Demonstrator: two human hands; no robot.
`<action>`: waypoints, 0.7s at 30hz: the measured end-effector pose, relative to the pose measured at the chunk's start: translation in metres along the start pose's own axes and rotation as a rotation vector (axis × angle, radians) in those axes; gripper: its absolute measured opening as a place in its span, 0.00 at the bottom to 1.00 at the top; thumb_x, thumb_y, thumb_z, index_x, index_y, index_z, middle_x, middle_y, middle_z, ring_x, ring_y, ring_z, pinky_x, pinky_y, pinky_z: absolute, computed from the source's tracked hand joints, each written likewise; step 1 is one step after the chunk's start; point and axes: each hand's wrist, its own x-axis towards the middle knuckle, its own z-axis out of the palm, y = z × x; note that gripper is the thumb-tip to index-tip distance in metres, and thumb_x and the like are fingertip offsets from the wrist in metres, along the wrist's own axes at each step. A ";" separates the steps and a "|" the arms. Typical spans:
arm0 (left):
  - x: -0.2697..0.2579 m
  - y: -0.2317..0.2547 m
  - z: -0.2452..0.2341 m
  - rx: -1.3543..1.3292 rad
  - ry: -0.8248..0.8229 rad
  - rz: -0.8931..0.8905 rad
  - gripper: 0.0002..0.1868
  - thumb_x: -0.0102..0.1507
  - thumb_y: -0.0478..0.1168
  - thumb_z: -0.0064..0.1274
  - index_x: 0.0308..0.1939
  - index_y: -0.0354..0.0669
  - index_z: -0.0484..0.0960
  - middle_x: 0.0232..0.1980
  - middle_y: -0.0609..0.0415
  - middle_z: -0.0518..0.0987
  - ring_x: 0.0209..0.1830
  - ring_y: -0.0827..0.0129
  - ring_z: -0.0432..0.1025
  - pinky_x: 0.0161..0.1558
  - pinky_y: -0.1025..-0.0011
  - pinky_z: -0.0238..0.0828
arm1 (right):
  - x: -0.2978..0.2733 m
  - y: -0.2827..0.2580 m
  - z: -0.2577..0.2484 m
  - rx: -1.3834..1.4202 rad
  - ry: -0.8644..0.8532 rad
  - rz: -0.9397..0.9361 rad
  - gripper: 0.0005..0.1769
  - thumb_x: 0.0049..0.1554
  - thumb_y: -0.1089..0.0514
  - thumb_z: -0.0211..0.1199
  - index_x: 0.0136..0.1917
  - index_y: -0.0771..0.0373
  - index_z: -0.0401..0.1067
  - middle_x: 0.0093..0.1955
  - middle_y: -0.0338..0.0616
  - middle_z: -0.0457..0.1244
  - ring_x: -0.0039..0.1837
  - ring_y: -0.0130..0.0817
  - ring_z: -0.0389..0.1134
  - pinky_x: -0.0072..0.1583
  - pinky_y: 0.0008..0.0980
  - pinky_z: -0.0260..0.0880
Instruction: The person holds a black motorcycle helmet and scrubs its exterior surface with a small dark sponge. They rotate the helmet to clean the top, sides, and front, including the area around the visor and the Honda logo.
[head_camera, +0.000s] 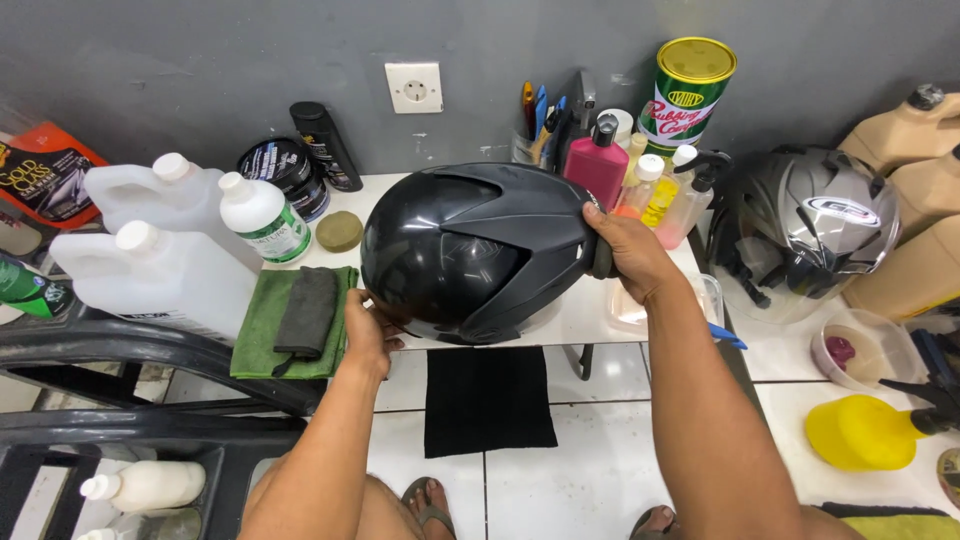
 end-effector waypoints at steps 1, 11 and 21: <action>0.009 0.000 -0.001 -0.002 0.000 0.001 0.22 0.55 0.64 0.37 0.23 0.53 0.71 0.23 0.55 0.73 0.24 0.62 0.68 0.24 0.68 0.61 | 0.002 0.004 -0.002 -0.001 -0.002 -0.001 0.26 0.55 0.39 0.70 0.39 0.66 0.74 0.25 0.51 0.62 0.29 0.41 0.68 0.36 0.36 0.72; -0.020 0.084 0.020 0.002 0.114 0.429 0.17 0.56 0.46 0.47 0.46 0.48 0.82 0.43 0.59 0.78 0.44 0.71 0.72 0.41 0.70 0.60 | -0.108 0.075 0.085 0.080 0.603 -0.154 0.07 0.59 0.52 0.58 0.47 0.56 0.68 0.40 0.41 0.63 0.38 0.32 0.62 0.46 0.30 0.64; -0.033 0.099 0.010 0.096 -0.085 0.502 0.10 0.63 0.43 0.49 0.41 0.47 0.84 0.42 0.65 0.78 0.43 0.77 0.68 0.45 0.77 0.62 | -0.146 0.063 0.134 -0.273 0.280 -0.082 0.52 0.51 0.41 0.64 0.80 0.56 0.43 0.81 0.46 0.43 0.80 0.40 0.46 0.75 0.41 0.48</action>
